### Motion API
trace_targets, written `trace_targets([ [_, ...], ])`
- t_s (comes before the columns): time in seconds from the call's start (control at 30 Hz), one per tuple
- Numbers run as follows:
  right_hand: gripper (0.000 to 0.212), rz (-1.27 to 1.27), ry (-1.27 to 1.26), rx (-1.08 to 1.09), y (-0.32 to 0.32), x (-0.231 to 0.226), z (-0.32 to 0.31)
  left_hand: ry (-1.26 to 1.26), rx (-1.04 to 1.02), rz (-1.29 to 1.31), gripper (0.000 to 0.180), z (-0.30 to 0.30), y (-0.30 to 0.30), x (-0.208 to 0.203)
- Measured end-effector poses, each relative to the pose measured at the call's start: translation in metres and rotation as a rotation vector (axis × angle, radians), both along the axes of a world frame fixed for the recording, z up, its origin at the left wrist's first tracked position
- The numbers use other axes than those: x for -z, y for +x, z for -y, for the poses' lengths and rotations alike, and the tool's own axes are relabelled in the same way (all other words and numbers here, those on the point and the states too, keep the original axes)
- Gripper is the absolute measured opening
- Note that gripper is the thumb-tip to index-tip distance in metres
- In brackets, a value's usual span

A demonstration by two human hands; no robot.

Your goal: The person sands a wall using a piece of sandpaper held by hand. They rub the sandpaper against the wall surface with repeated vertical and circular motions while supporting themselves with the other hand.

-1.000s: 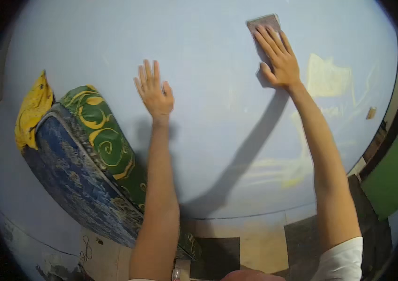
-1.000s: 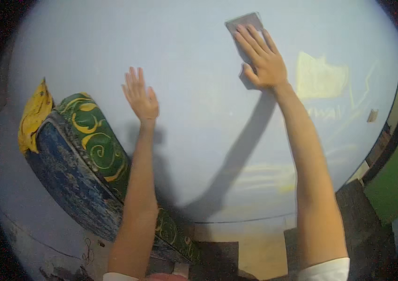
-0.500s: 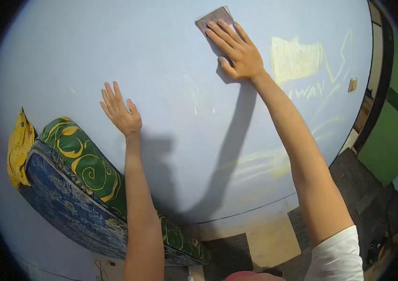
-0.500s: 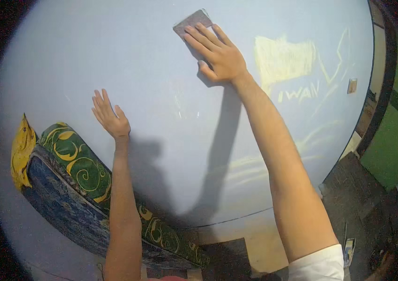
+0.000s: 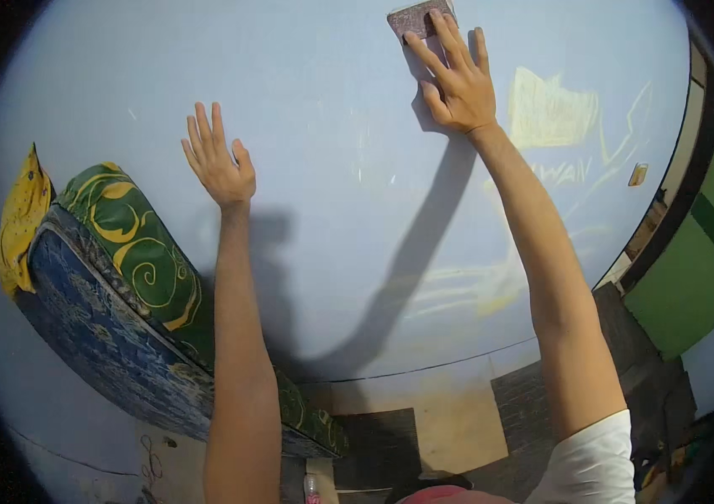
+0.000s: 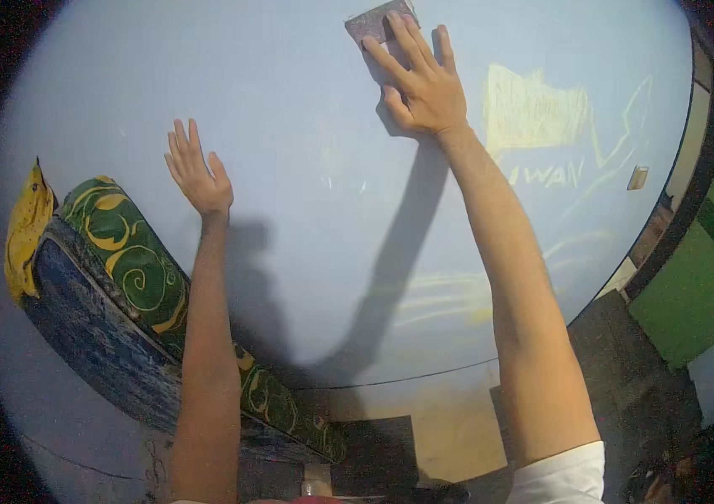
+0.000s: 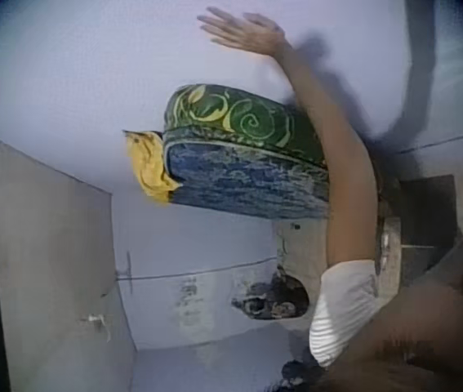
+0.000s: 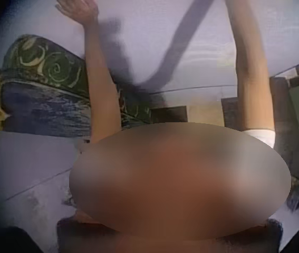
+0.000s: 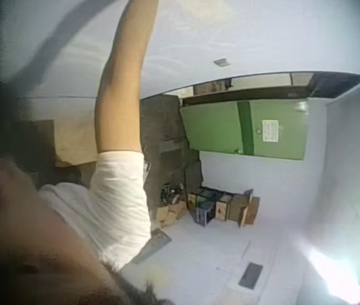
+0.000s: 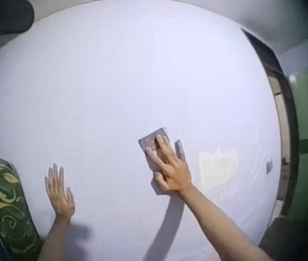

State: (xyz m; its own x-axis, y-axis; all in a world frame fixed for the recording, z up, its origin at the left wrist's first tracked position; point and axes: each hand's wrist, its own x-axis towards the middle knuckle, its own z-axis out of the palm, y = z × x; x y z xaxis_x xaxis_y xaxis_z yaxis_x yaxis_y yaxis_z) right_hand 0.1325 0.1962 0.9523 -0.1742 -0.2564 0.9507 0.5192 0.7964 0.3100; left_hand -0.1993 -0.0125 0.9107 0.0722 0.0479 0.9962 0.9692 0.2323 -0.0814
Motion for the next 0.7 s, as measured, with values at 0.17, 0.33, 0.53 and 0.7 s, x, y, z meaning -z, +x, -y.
trace_targets([
  [0.17,0.079,-0.043,-0.067,0.031,0.0,0.001,0.002,-0.013,0.017,-0.003,0.064,-0.001,0.0,0.0],
  [0.33,0.069,0.022,-0.147,0.1,0.006,-0.006,0.02,0.025,0.01,-0.031,0.067,0.001,-0.004,0.0],
  [0.53,0.068,-0.018,-0.143,0.104,0.006,-0.003,0.027,0.024,0.036,-0.035,0.064,0.001,-0.001,-0.002],
  [0.7,0.07,-0.066,-0.032,0.007,0.007,-0.005,0.018,0.025,0.042,-0.019,0.063,-0.003,0.004,-0.002],
])
